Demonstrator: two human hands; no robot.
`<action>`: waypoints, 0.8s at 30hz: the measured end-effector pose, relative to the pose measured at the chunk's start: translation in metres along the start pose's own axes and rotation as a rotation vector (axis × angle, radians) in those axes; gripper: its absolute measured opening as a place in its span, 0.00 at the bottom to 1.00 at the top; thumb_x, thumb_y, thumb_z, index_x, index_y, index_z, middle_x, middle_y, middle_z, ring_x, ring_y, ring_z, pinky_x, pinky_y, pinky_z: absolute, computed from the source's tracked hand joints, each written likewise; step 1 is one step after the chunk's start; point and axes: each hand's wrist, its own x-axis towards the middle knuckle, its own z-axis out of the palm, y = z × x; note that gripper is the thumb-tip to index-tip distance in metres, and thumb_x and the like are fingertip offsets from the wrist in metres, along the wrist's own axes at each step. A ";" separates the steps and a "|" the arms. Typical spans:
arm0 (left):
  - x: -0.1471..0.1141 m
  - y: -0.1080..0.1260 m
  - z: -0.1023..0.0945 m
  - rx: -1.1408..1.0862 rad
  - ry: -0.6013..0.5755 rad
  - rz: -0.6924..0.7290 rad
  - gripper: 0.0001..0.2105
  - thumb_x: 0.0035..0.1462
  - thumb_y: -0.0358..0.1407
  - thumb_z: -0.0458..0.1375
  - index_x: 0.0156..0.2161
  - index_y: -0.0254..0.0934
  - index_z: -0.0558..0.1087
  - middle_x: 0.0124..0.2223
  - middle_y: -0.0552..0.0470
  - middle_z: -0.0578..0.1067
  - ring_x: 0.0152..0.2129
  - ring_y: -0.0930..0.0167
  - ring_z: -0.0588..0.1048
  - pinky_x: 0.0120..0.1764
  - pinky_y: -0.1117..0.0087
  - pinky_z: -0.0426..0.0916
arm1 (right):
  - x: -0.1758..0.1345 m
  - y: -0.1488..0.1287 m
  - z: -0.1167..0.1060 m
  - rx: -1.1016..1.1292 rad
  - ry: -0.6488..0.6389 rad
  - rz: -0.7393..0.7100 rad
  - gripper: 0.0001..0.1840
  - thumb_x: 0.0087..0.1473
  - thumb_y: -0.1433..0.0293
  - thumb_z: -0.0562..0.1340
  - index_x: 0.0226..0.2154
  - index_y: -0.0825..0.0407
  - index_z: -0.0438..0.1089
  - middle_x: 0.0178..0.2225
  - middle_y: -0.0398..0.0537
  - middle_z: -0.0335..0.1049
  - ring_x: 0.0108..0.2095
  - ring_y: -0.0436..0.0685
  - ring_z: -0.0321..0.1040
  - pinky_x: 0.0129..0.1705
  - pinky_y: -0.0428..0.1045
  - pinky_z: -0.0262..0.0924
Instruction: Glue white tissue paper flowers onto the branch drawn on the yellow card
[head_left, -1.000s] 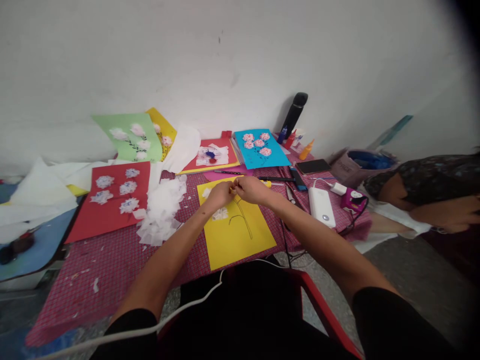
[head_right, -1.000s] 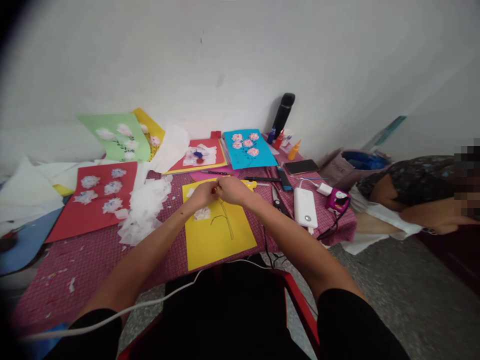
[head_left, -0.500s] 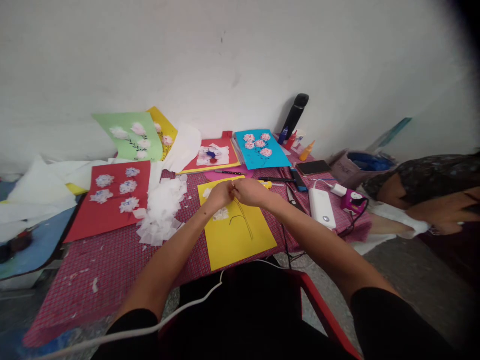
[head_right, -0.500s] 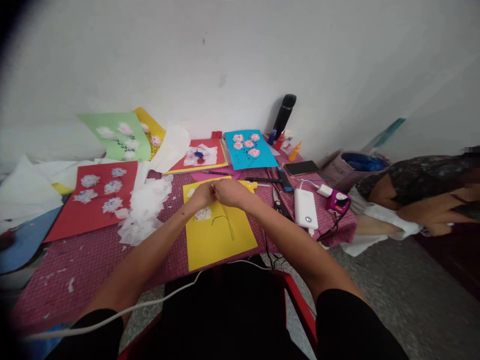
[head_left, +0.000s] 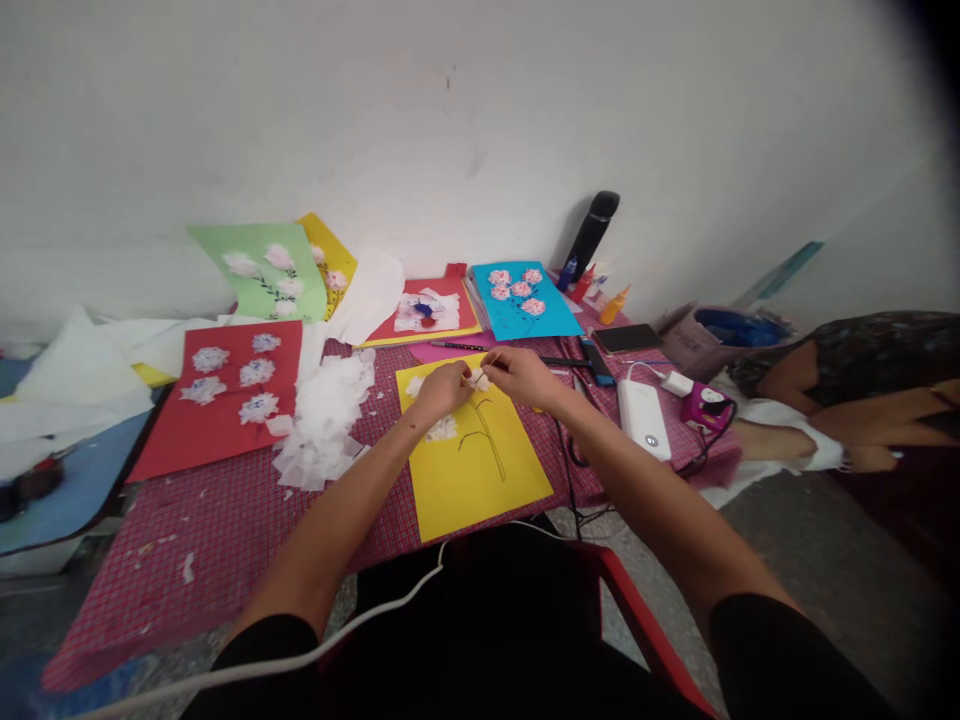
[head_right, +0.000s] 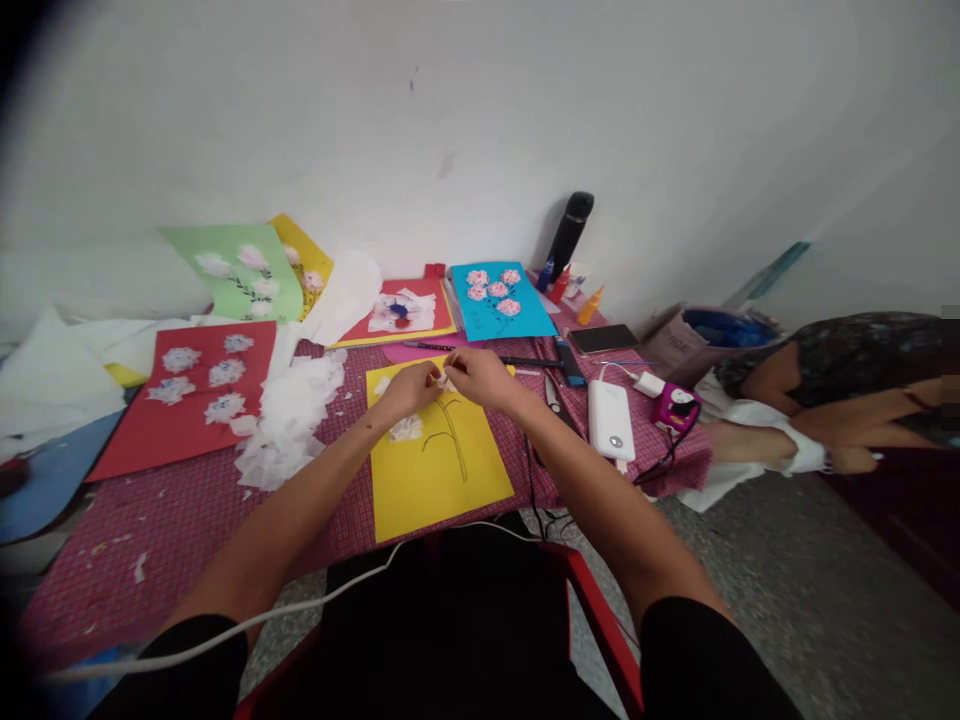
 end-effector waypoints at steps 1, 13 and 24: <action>0.000 0.000 0.000 0.001 -0.003 -0.002 0.13 0.58 0.32 0.57 0.48 0.36 0.74 0.41 0.45 0.80 0.38 0.63 0.77 0.39 0.67 0.66 | -0.001 0.000 0.000 0.011 0.012 -0.002 0.11 0.58 0.72 0.58 0.36 0.55 0.77 0.32 0.47 0.78 0.30 0.52 0.69 0.33 0.45 0.54; -0.017 -0.002 -0.025 -0.001 0.027 0.071 0.18 0.59 0.26 0.52 0.53 0.34 0.74 0.50 0.42 0.79 0.45 0.63 0.77 0.48 0.66 0.69 | -0.076 0.016 -0.007 0.361 0.389 0.171 0.12 0.60 0.61 0.60 0.39 0.51 0.74 0.33 0.48 0.77 0.31 0.55 0.73 0.35 0.49 0.66; -0.048 -0.020 -0.032 0.244 0.080 0.198 0.19 0.62 0.30 0.51 0.54 0.38 0.77 0.62 0.40 0.70 0.61 0.56 0.65 0.64 0.53 0.58 | -0.133 0.033 0.059 0.214 0.358 0.013 0.11 0.63 0.69 0.56 0.43 0.45 0.74 0.41 0.51 0.78 0.43 0.60 0.77 0.48 0.56 0.70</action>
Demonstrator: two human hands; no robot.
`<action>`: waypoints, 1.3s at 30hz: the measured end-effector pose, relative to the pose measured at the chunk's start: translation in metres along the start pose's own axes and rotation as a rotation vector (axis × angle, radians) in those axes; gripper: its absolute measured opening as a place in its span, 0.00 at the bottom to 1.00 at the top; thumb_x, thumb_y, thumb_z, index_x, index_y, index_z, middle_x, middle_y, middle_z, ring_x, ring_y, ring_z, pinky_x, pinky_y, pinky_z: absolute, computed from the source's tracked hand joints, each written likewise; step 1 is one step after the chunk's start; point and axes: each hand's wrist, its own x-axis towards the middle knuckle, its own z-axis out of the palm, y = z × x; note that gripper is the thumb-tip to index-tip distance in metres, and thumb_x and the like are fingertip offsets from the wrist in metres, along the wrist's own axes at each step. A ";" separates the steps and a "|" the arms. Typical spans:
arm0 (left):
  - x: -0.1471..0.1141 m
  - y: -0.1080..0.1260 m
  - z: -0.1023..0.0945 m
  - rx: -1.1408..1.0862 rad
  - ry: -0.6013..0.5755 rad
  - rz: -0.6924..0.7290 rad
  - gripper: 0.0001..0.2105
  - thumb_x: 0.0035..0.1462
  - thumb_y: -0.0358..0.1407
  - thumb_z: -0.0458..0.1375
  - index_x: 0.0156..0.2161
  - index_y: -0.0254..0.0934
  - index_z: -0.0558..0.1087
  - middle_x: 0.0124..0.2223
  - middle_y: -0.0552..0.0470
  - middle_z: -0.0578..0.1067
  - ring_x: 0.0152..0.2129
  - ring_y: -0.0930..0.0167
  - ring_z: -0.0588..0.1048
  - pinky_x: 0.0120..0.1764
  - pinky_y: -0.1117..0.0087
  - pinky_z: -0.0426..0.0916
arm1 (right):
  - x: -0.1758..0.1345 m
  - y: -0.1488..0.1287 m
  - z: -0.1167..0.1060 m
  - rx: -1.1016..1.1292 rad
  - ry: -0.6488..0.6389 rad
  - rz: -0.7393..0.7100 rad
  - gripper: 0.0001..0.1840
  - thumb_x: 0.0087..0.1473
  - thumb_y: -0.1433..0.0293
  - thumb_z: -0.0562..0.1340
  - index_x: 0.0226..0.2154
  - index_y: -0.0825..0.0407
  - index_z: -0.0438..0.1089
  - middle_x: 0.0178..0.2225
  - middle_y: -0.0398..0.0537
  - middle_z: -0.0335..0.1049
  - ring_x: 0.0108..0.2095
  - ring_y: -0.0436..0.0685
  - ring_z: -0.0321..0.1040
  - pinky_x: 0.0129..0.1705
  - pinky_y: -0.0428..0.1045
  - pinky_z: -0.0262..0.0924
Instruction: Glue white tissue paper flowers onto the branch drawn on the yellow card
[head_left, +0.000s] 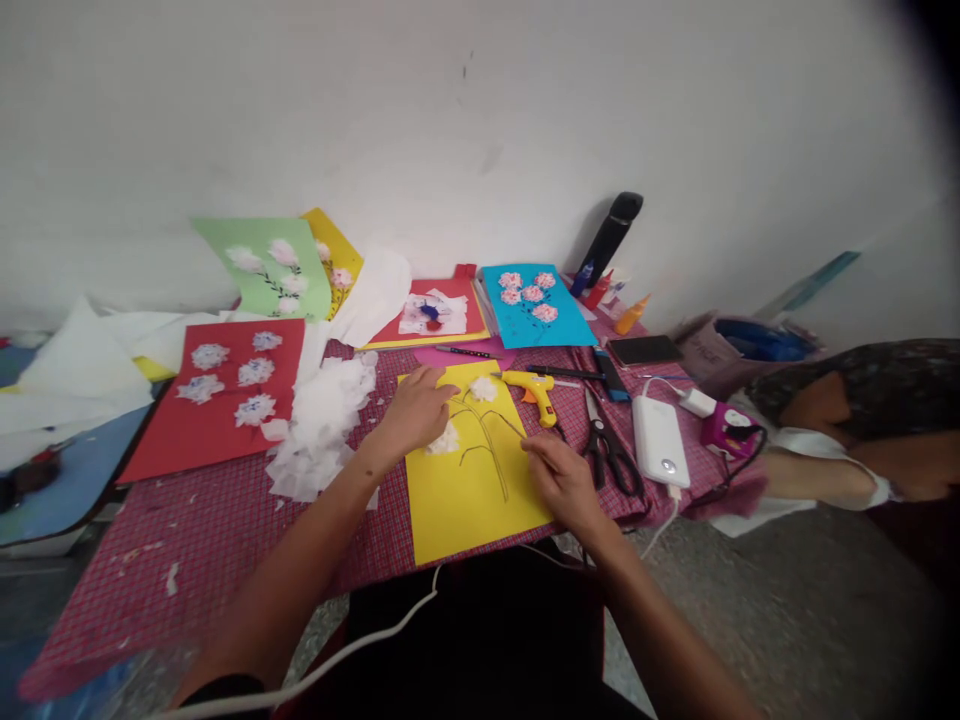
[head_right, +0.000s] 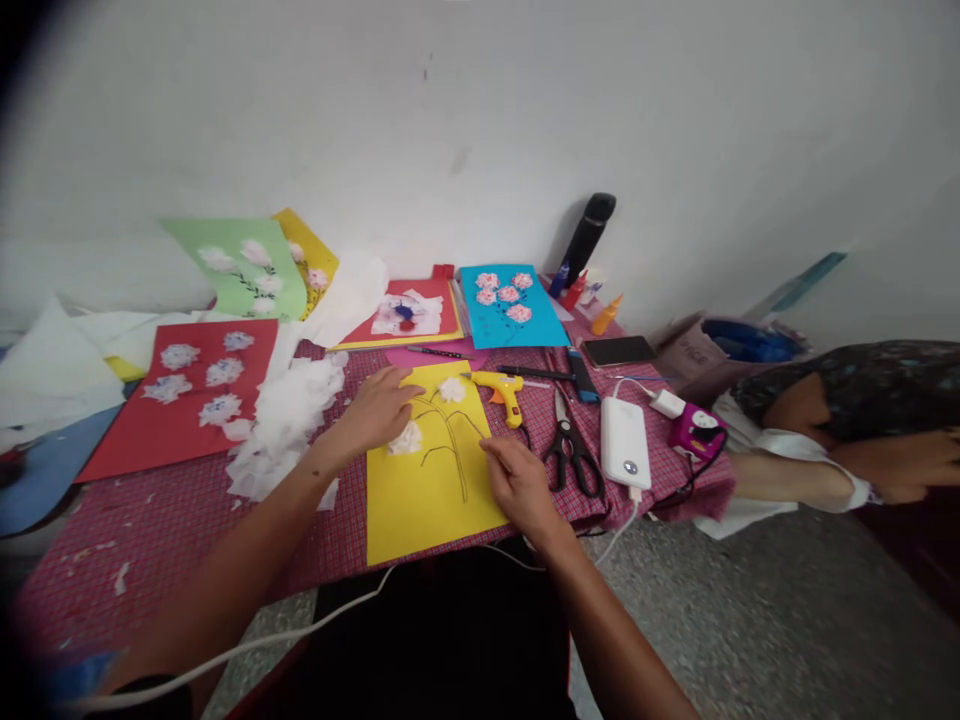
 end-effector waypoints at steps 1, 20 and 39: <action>-0.001 0.000 0.003 0.015 -0.008 0.008 0.19 0.63 0.31 0.51 0.55 0.38 0.77 0.63 0.40 0.69 0.62 0.56 0.63 0.64 0.53 0.57 | 0.000 0.001 0.002 -0.007 -0.015 -0.024 0.12 0.63 0.70 0.56 0.44 0.45 0.74 0.42 0.51 0.78 0.44 0.60 0.76 0.48 0.56 0.71; 0.027 0.002 0.021 -0.013 -0.034 0.021 0.17 0.62 0.31 0.51 0.54 0.36 0.73 0.57 0.41 0.72 0.57 0.58 0.67 0.61 0.55 0.60 | 0.000 0.003 0.003 -0.107 -0.164 -0.088 0.13 0.64 0.74 0.57 0.49 0.46 0.70 0.44 0.53 0.75 0.43 0.60 0.75 0.46 0.55 0.72; 0.021 -0.002 0.011 -0.052 -0.076 0.104 0.16 0.64 0.31 0.50 0.51 0.37 0.78 0.56 0.40 0.73 0.57 0.58 0.69 0.60 0.55 0.64 | 0.000 0.007 0.002 -0.116 -0.191 -0.098 0.12 0.63 0.75 0.58 0.48 0.48 0.70 0.43 0.53 0.75 0.44 0.59 0.75 0.46 0.54 0.72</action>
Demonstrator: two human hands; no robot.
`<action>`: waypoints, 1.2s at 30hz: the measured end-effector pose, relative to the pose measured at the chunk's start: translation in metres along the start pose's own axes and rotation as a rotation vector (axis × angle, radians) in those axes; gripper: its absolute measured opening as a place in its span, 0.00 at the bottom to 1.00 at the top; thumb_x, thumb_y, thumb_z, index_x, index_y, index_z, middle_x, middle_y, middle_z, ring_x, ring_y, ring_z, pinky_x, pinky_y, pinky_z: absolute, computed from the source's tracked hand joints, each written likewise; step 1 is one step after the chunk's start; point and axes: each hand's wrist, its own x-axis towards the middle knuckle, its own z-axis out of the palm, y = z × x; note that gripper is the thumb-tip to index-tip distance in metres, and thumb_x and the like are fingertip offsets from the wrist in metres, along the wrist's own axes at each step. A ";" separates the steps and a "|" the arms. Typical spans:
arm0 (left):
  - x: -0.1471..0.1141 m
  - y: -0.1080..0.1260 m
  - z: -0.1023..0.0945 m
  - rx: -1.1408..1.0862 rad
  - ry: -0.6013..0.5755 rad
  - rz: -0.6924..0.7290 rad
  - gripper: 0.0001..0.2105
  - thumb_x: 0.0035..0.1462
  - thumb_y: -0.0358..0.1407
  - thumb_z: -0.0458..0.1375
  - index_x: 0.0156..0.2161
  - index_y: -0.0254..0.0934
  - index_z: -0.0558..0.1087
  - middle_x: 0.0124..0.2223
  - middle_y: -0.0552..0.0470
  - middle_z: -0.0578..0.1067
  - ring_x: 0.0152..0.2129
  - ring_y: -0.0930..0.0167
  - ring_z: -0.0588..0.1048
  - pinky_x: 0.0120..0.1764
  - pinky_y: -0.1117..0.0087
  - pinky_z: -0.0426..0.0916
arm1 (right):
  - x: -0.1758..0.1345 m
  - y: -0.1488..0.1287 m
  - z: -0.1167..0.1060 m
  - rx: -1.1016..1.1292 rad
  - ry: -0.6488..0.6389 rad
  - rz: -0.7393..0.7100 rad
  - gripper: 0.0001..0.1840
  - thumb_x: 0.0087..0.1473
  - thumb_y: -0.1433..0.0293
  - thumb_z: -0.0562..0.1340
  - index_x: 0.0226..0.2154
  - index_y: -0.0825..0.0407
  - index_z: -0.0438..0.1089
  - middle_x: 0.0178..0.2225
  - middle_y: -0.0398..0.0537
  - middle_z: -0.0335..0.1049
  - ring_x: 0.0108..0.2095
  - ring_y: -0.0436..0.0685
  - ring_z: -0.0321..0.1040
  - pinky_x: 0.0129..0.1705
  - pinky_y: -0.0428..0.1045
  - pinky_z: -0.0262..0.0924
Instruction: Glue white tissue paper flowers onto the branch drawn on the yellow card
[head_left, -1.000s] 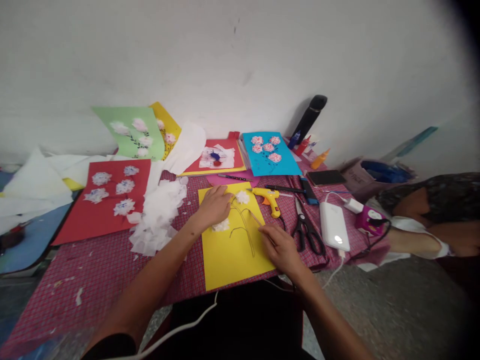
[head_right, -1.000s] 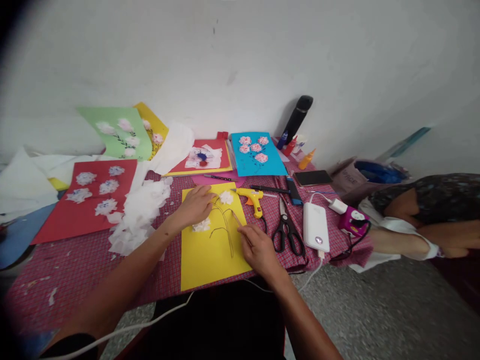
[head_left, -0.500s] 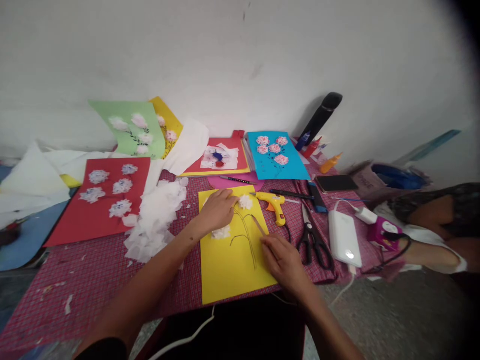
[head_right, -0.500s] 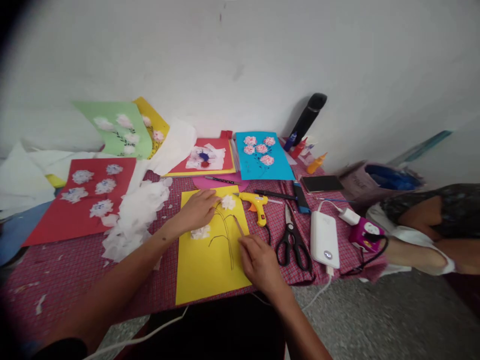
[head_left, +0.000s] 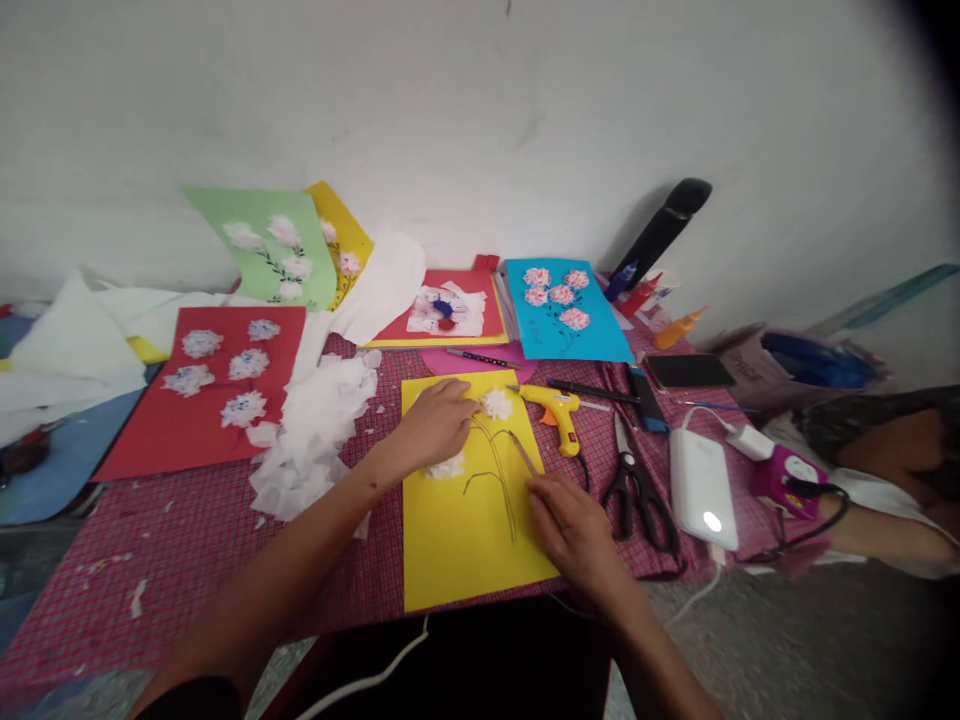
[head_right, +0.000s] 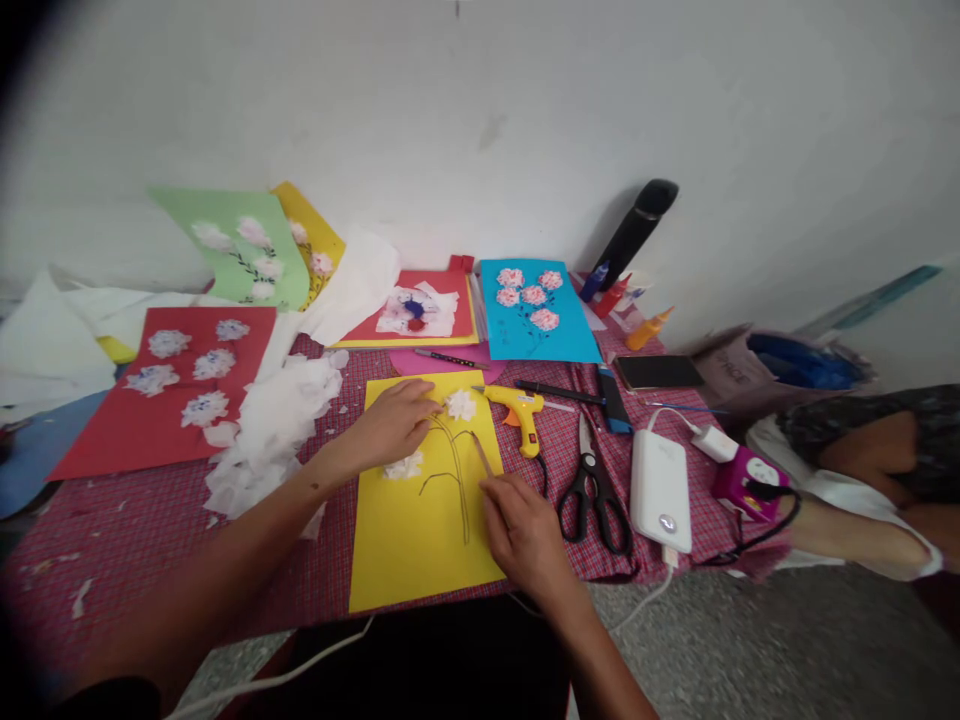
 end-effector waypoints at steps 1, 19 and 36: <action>-0.003 -0.002 -0.005 0.001 -0.001 -0.003 0.16 0.64 0.32 0.50 0.51 0.36 0.78 0.56 0.40 0.73 0.57 0.58 0.69 0.61 0.55 0.63 | 0.000 0.000 0.000 -0.005 -0.007 0.003 0.12 0.64 0.75 0.58 0.48 0.48 0.70 0.44 0.53 0.75 0.44 0.59 0.75 0.46 0.55 0.72; 0.026 0.001 0.015 -0.113 0.024 -0.023 0.16 0.58 0.24 0.49 0.43 0.36 0.78 0.46 0.44 0.77 0.47 0.62 0.74 0.53 0.60 0.67 | 0.001 0.001 0.004 -0.069 0.006 -0.019 0.11 0.62 0.74 0.58 0.47 0.49 0.69 0.41 0.52 0.76 0.42 0.59 0.75 0.44 0.54 0.71; -0.026 -0.025 -0.029 -0.120 0.134 -0.087 0.18 0.60 0.28 0.49 0.51 0.35 0.76 0.54 0.42 0.77 0.54 0.61 0.72 0.60 0.56 0.65 | -0.002 -0.026 -0.008 0.024 0.034 0.080 0.14 0.61 0.71 0.58 0.49 0.49 0.71 0.45 0.52 0.77 0.43 0.59 0.76 0.47 0.56 0.71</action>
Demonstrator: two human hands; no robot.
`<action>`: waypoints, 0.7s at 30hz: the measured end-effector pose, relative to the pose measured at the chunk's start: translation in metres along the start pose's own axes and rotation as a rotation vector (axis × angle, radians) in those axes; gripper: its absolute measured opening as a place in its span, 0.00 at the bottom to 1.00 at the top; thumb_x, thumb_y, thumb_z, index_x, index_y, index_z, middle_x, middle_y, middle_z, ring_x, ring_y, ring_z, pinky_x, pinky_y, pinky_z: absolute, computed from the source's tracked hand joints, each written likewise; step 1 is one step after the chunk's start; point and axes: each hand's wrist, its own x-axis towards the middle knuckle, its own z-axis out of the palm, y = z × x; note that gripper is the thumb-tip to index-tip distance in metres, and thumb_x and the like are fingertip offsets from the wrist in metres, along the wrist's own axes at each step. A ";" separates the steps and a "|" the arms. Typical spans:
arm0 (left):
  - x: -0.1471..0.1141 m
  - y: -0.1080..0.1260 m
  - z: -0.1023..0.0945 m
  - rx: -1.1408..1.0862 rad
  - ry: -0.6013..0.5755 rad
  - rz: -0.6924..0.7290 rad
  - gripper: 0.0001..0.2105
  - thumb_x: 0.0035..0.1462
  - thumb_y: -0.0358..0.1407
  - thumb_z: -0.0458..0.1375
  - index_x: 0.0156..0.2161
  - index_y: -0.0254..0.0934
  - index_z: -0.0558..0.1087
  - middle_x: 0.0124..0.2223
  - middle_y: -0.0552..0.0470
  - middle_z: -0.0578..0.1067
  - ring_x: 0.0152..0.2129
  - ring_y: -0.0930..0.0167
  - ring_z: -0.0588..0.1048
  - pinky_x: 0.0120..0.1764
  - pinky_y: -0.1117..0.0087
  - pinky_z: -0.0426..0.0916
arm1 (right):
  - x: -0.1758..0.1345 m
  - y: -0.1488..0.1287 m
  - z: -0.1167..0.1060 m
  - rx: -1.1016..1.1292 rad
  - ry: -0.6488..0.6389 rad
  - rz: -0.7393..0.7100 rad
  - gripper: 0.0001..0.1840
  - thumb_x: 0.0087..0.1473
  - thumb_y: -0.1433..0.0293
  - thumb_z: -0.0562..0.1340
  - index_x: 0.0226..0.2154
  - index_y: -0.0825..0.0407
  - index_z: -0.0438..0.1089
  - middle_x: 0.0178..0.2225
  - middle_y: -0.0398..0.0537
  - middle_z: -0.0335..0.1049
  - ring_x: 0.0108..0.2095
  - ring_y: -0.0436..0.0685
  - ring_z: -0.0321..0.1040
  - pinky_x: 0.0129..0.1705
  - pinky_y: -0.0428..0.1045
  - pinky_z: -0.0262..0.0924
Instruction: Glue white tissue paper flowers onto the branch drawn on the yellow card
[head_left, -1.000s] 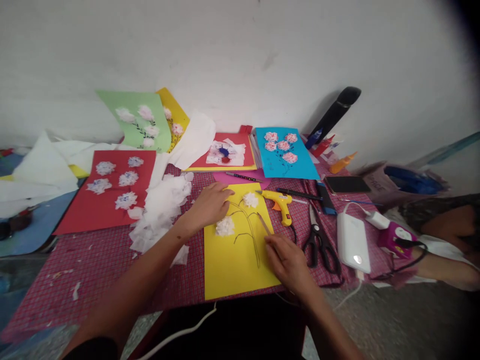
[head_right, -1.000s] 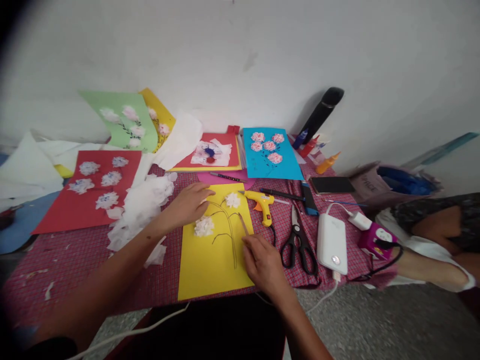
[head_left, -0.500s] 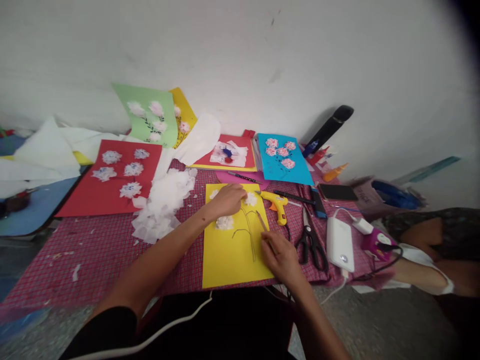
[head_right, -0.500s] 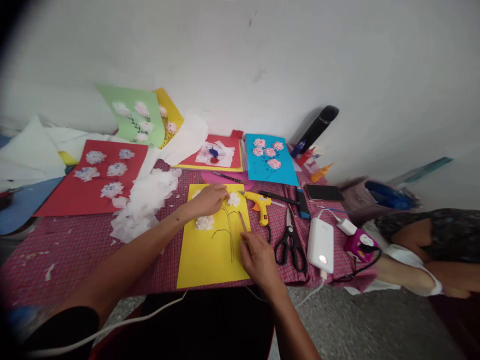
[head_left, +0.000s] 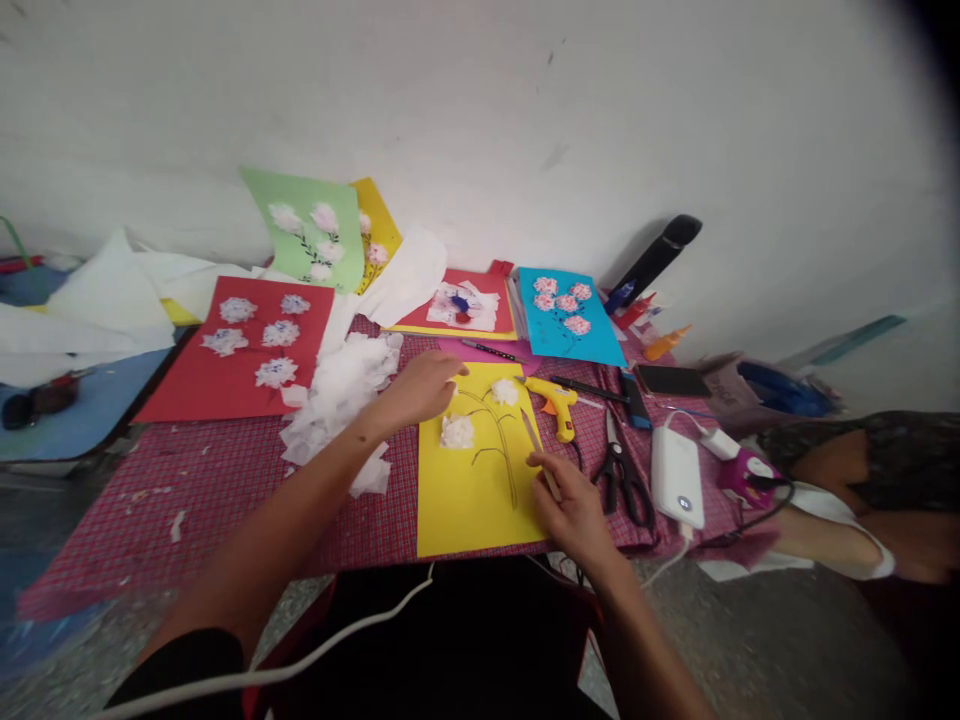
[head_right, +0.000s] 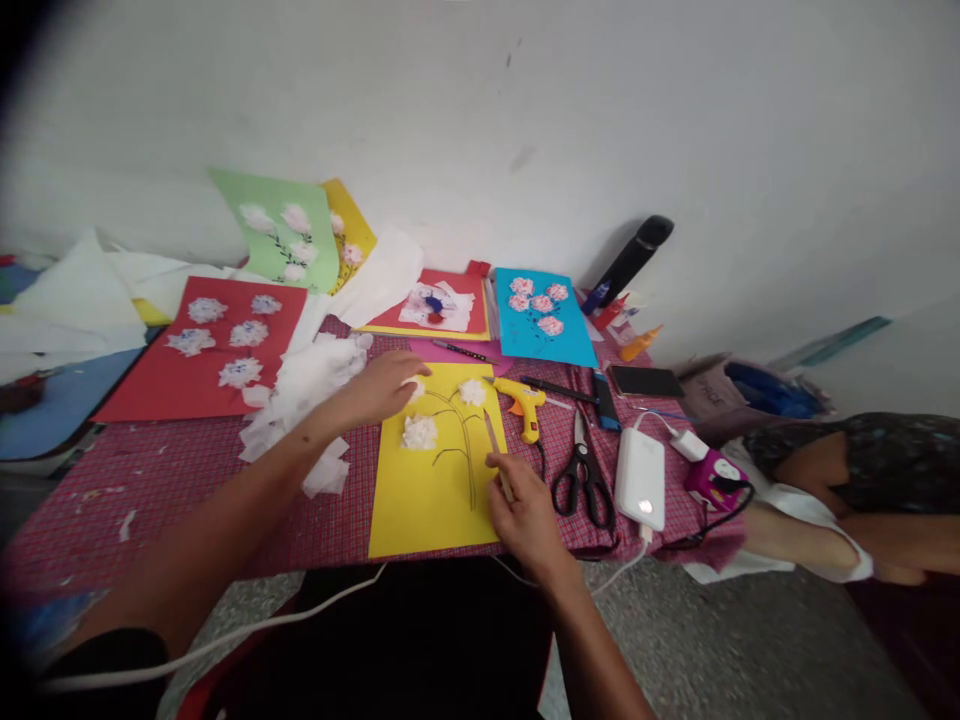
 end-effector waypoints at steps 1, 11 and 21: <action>-0.012 -0.007 -0.010 0.006 0.026 -0.012 0.17 0.61 0.30 0.49 0.52 0.35 0.75 0.55 0.42 0.76 0.55 0.62 0.72 0.60 0.56 0.65 | 0.002 -0.001 0.001 -0.001 -0.001 -0.008 0.14 0.61 0.71 0.58 0.49 0.49 0.71 0.44 0.52 0.77 0.43 0.60 0.76 0.47 0.56 0.71; -0.126 -0.041 -0.045 0.133 0.081 -0.182 0.16 0.65 0.39 0.49 0.50 0.37 0.75 0.52 0.42 0.78 0.54 0.59 0.73 0.59 0.53 0.67 | 0.060 -0.019 0.037 -0.093 -0.089 -0.009 0.15 0.61 0.70 0.57 0.48 0.53 0.73 0.42 0.55 0.78 0.42 0.61 0.75 0.46 0.55 0.69; -0.161 -0.029 -0.022 0.199 0.021 -0.109 0.15 0.65 0.38 0.51 0.51 0.37 0.75 0.59 0.39 0.73 0.62 0.57 0.66 0.64 0.50 0.61 | 0.062 -0.014 0.048 -0.111 -0.030 0.059 0.16 0.60 0.69 0.56 0.48 0.53 0.73 0.41 0.55 0.79 0.41 0.62 0.76 0.45 0.56 0.69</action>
